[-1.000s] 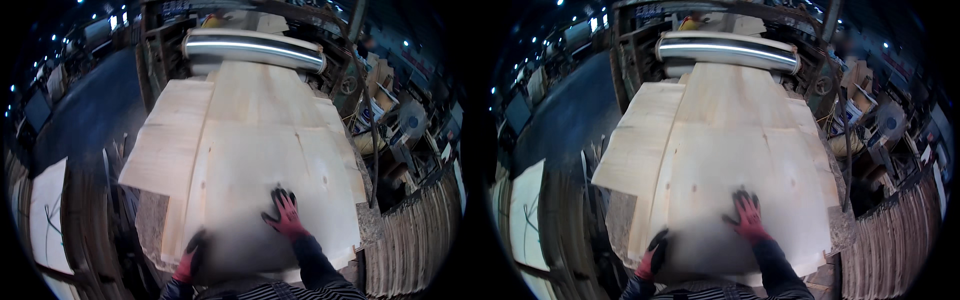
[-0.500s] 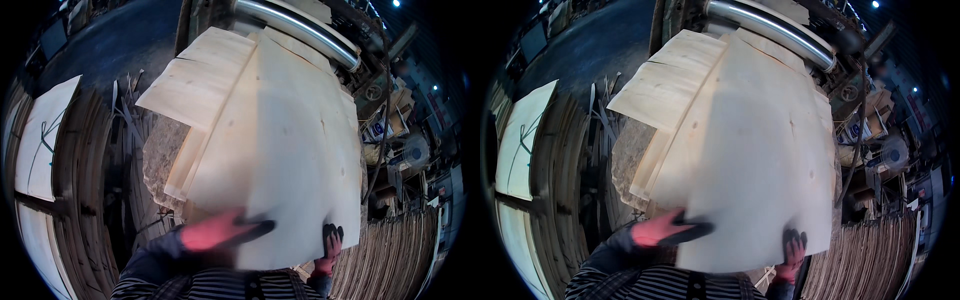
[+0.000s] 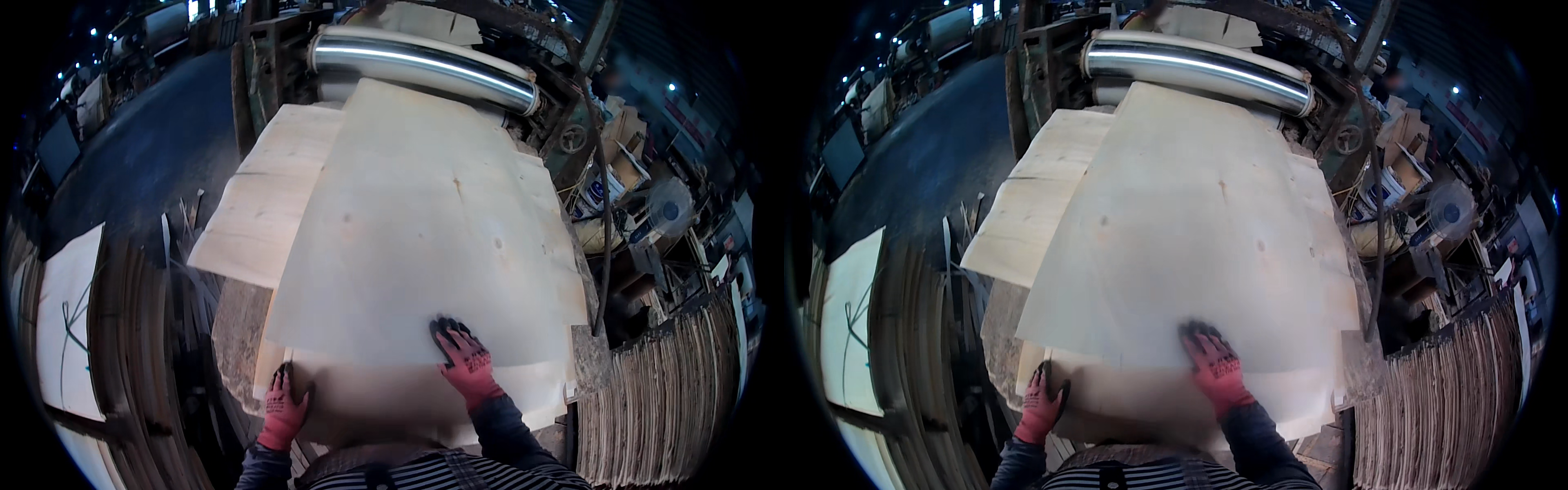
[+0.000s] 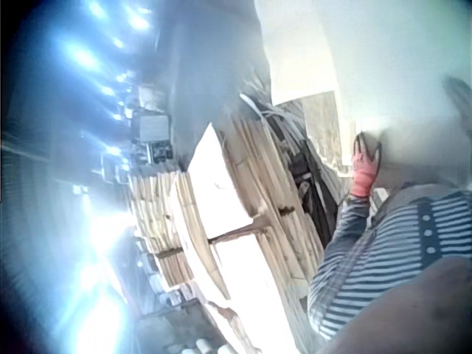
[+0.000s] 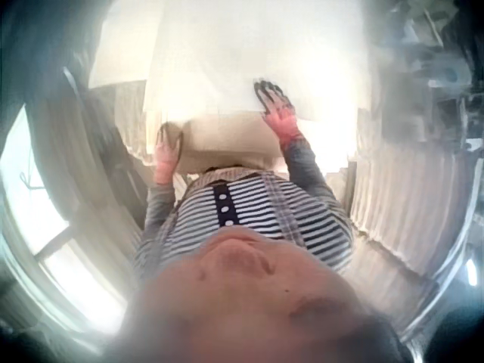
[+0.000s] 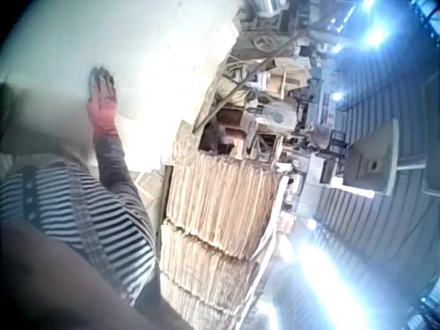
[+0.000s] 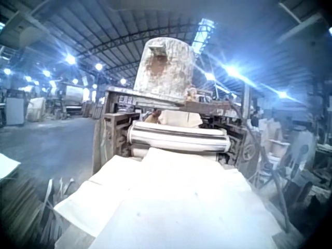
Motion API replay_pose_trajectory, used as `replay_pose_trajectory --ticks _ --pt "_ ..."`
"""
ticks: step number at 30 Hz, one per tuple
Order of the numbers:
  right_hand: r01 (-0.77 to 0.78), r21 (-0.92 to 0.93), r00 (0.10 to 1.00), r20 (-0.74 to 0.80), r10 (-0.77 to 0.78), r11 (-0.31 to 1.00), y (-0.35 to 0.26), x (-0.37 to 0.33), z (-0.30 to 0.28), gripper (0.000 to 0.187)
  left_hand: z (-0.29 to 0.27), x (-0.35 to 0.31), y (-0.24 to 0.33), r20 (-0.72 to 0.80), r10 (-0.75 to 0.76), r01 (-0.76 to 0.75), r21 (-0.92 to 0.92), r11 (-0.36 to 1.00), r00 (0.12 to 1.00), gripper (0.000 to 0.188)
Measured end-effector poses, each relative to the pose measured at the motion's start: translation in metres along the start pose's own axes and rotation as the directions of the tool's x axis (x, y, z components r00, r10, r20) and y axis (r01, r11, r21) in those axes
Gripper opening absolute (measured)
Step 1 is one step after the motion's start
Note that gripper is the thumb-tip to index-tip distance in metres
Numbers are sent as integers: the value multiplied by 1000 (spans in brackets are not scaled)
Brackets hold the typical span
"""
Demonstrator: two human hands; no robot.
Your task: The person repeatedly picks up large thin wood sheets from a stack, feeds them into a roller press, and then stacks the processed sheets on a separate pile. The person wears pink gloves and handles the sheets by hand throughout the process.
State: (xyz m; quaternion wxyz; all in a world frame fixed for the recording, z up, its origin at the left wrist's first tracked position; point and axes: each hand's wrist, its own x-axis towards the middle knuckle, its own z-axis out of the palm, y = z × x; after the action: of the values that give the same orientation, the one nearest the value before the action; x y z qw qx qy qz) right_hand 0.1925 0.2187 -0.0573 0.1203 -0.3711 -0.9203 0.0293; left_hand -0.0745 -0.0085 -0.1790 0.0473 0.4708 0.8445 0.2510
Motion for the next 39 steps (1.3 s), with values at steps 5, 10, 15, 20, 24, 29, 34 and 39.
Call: replay_pose_trajectory --ticks 5,10,15,20,24,29,34,39 --pt "7 27 993 -115 -4 1000 39 87 41 56 -6 9 -12 44 -22 25 -62 998 999 66" --pt "-72 56 956 -281 85 996 74 178 83 56 -18 26 -13 86 -18 32 -160 987 996 48" --pt "-30 55 946 -322 46 998 12 183 51 59 -32 28 -3 7 -2 4 -219 976 1000 41" --pt "38 159 988 -156 -13 987 -12 71 23 63 -57 29 51 -137 118 -169 -452 876 983 40" --pt "109 219 994 6 -113 970 -10 -41 9 80 -102 34 83 445 77 371 -819 438 892 39" --pt "-22 122 990 138 5 992 -13 -138 -7 87 -143 33 149 618 181 472 -729 497 765 54" --pt "-79 48 971 -224 88 996 13 -198 -39 49 -169 -20 150 373 531 112 -882 458 761 48" --pt "114 102 985 -141 -99 988 -42 -175 -66 48 -156 -37 59 388 233 368 -922 123 892 46"
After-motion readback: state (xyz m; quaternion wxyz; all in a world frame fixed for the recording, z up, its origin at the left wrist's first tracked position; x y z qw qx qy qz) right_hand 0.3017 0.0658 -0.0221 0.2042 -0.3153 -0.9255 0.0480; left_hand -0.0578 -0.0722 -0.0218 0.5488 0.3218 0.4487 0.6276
